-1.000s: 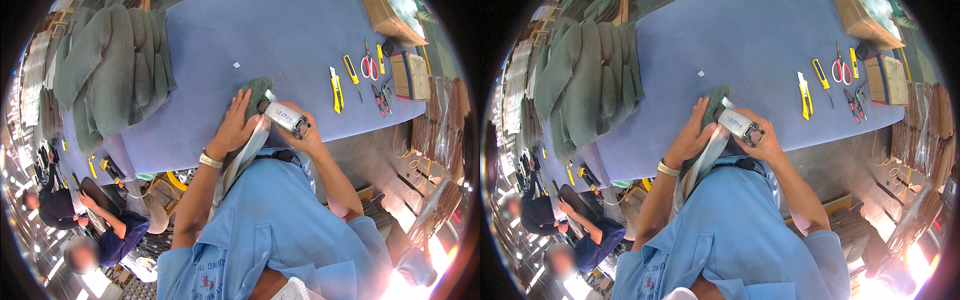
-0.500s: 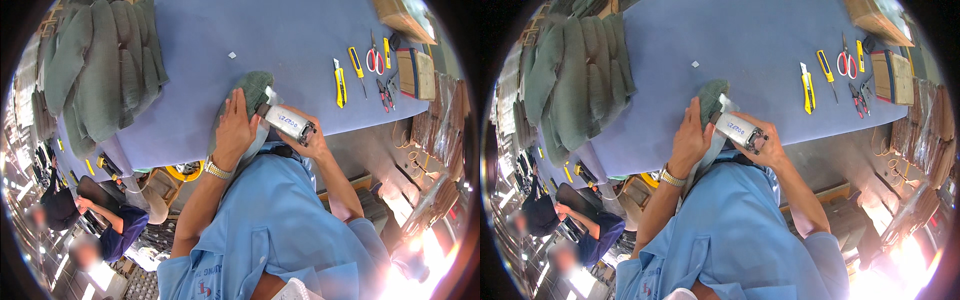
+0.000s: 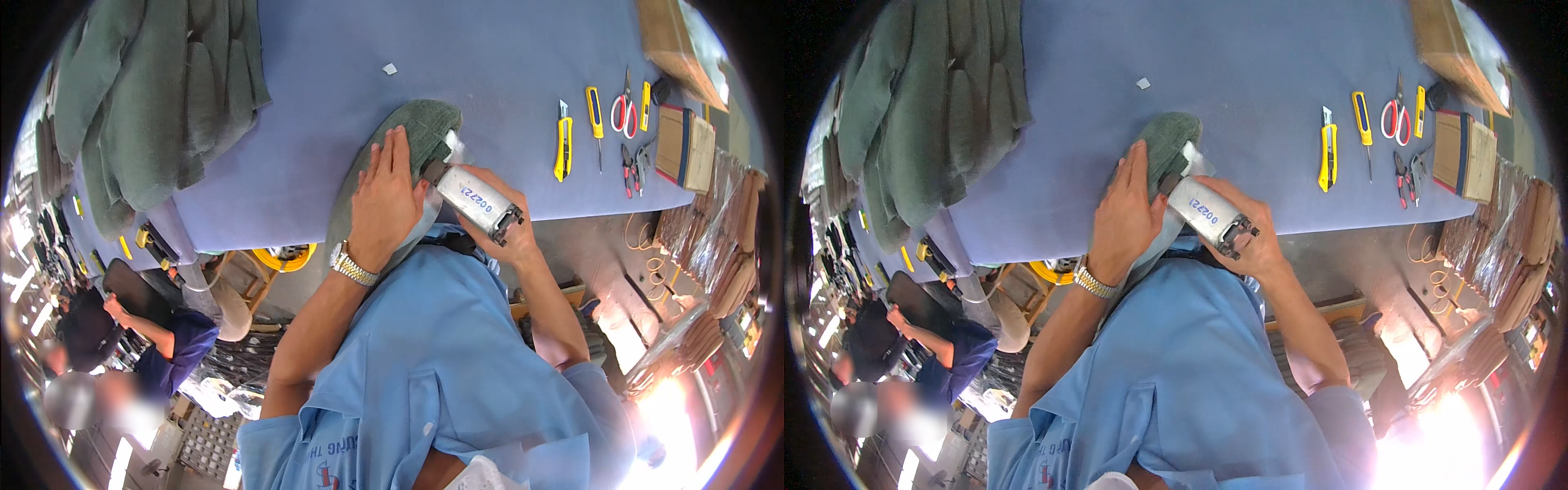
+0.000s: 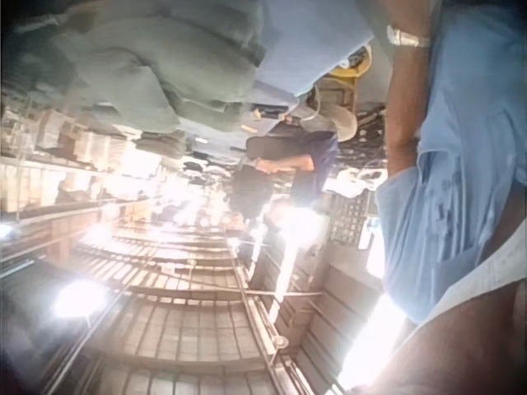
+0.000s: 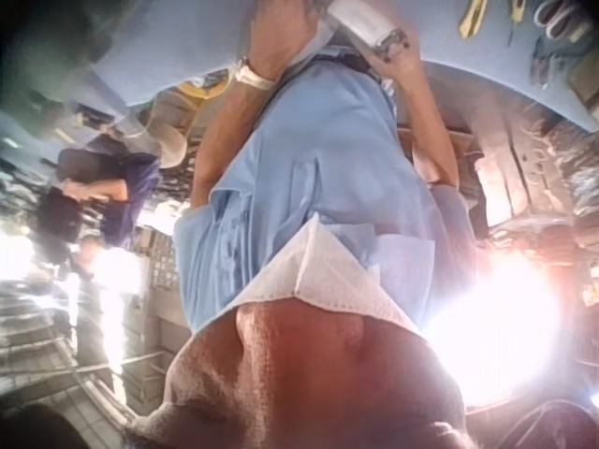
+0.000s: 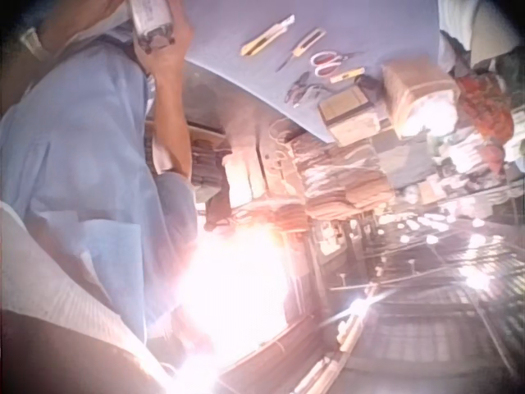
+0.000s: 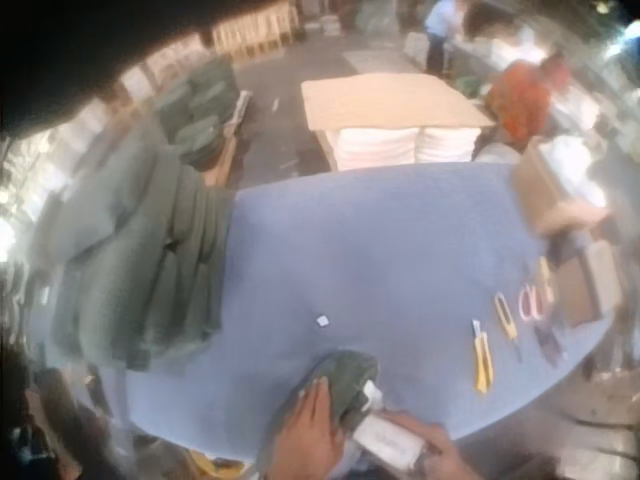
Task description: The person wraps a green fabric cover around a cushion, trims excess fabric with a utility knife, and secures the edges using a staple gun. The finished cushion is placed on a stack of similar cushions on the table.
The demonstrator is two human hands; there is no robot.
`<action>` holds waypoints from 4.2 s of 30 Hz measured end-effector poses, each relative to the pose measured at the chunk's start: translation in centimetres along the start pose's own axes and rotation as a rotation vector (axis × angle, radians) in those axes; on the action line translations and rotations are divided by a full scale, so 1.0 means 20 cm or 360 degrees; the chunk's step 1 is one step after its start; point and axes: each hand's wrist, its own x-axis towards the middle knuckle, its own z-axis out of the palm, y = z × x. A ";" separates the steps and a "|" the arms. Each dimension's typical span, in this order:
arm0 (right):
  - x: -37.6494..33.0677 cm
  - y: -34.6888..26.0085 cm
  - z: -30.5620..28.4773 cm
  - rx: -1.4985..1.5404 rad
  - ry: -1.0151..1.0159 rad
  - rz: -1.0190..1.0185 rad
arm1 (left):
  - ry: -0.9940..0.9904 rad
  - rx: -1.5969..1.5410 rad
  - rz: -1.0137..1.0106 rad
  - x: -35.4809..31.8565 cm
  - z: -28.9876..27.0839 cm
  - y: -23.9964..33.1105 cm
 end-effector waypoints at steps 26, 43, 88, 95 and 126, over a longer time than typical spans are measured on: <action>-0.10 0.04 0.07 -0.0112 0.0095 -0.0266 | -0.0002 0.0017 -0.0086 -0.02 0.03 -0.02; -0.07 -0.03 0.05 0.0129 -0.0055 0.0045 | -0.0021 -0.0092 0.0148 0.00 0.04 -0.06; -0.11 0.02 0.08 -0.0011 -0.0123 -0.0003 | -0.0014 -0.0022 -0.0081 -0.21 0.06 -0.08; -0.15 0.02 0.07 -0.0137 -0.0128 -0.0140 | 0.0002 -0.0020 -0.0038 -0.22 0.05 -0.10; -0.18 -0.10 0.20 0.0029 -0.0121 0.0202 | 0.0018 -0.0102 -0.0108 -0.21 0.03 -0.07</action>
